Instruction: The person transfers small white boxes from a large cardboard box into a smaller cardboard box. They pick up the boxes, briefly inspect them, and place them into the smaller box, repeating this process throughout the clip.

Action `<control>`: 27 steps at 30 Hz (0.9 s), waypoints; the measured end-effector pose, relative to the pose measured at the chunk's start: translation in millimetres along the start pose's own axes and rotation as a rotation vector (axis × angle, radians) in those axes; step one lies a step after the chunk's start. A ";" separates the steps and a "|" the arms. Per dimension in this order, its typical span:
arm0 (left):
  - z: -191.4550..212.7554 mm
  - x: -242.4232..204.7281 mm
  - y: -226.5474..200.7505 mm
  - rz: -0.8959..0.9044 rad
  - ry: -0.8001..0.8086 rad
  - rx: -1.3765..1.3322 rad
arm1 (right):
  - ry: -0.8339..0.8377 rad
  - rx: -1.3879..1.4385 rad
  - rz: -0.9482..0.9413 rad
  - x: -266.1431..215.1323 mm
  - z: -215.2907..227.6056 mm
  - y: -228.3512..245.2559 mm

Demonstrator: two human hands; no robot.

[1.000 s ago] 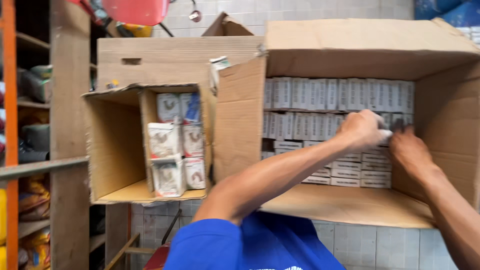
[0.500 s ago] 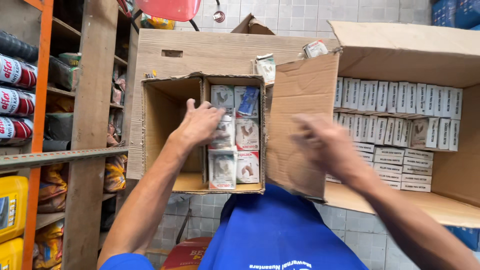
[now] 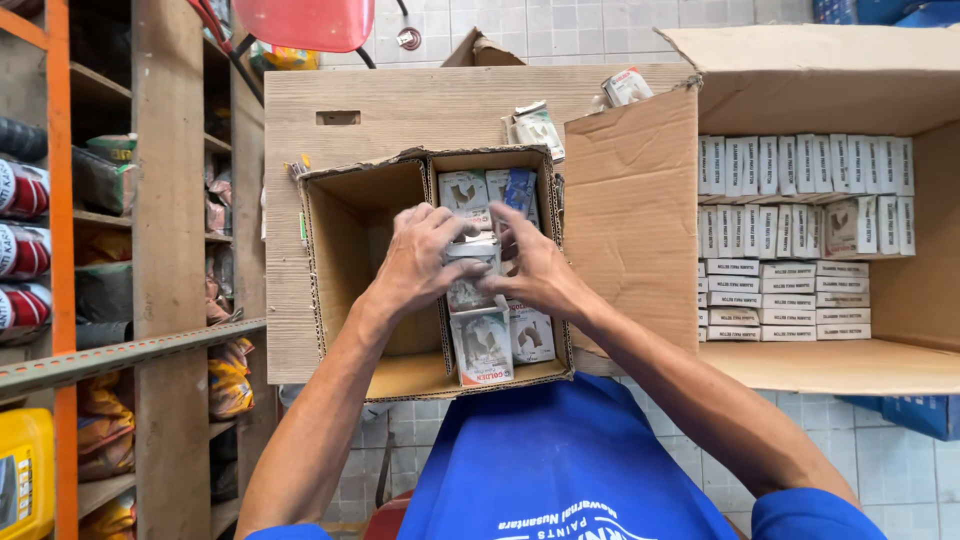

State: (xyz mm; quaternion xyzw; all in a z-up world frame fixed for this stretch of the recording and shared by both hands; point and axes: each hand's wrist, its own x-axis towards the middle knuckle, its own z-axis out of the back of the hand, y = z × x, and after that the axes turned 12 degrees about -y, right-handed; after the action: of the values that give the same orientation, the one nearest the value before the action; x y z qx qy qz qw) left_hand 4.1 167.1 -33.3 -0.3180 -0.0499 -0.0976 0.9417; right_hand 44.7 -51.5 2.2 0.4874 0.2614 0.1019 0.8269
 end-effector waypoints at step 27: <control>19.2 -42.6 -44.1 0.595 -0.670 -1.085 | -0.590 0.188 0.498 -5.2 -57.1 49.4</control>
State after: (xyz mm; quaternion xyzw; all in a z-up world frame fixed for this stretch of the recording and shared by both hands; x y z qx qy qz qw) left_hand -47.6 150.9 1.3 -0.7560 -0.1926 0.2562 0.5707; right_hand 14.2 14.1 24.2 0.6178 -0.1057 0.1305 0.7682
